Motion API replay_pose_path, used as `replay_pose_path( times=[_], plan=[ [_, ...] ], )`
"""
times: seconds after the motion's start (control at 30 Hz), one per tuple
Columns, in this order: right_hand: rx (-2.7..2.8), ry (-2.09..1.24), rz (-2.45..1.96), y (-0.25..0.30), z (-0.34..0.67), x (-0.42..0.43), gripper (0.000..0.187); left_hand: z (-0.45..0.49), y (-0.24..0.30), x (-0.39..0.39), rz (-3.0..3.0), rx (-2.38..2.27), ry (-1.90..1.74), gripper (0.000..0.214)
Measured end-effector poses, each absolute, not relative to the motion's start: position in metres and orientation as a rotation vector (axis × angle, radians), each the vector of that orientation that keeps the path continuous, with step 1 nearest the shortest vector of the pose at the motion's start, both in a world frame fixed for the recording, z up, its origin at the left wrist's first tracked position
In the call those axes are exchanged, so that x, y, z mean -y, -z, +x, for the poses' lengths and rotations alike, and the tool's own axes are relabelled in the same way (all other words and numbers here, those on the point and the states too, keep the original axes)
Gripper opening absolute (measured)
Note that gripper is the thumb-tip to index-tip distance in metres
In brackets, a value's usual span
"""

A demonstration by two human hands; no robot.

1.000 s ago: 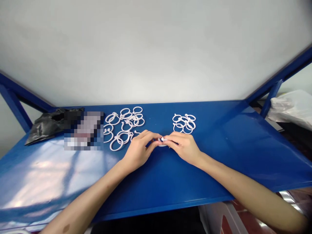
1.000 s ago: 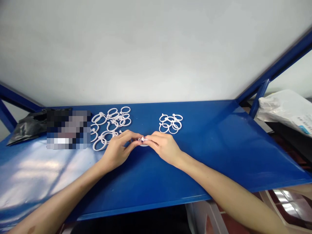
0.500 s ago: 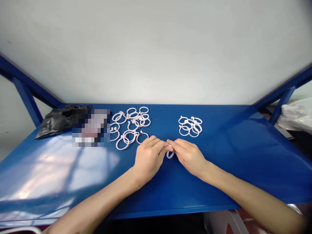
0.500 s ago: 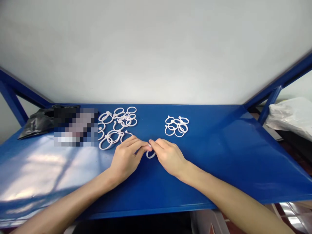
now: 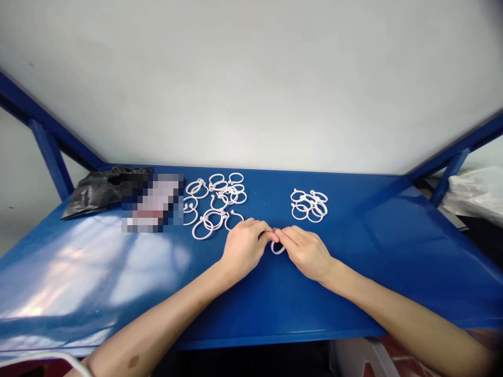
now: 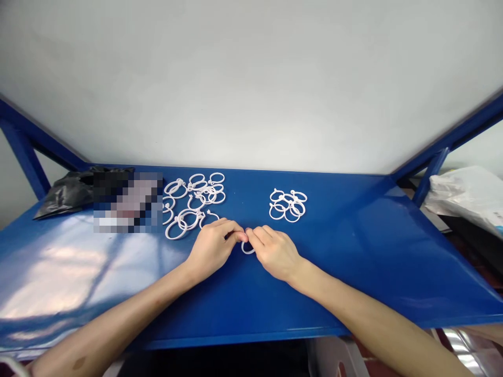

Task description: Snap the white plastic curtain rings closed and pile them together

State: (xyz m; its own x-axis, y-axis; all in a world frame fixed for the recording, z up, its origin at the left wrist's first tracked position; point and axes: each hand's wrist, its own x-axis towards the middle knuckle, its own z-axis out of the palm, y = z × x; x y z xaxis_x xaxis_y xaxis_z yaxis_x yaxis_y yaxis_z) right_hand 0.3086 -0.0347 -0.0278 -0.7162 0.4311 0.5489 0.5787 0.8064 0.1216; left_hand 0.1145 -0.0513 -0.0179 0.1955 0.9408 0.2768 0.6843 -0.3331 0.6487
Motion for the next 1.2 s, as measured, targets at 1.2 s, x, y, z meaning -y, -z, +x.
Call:
replay_pose_path(
  times=[1.2],
  plan=[
    [1.942, -0.904, -1.001, 0.007, 0.299, 0.030, 0.016, 0.096, -0.001, 0.051, 3.020, -0.982, -1.041, 0.015]
  ],
)
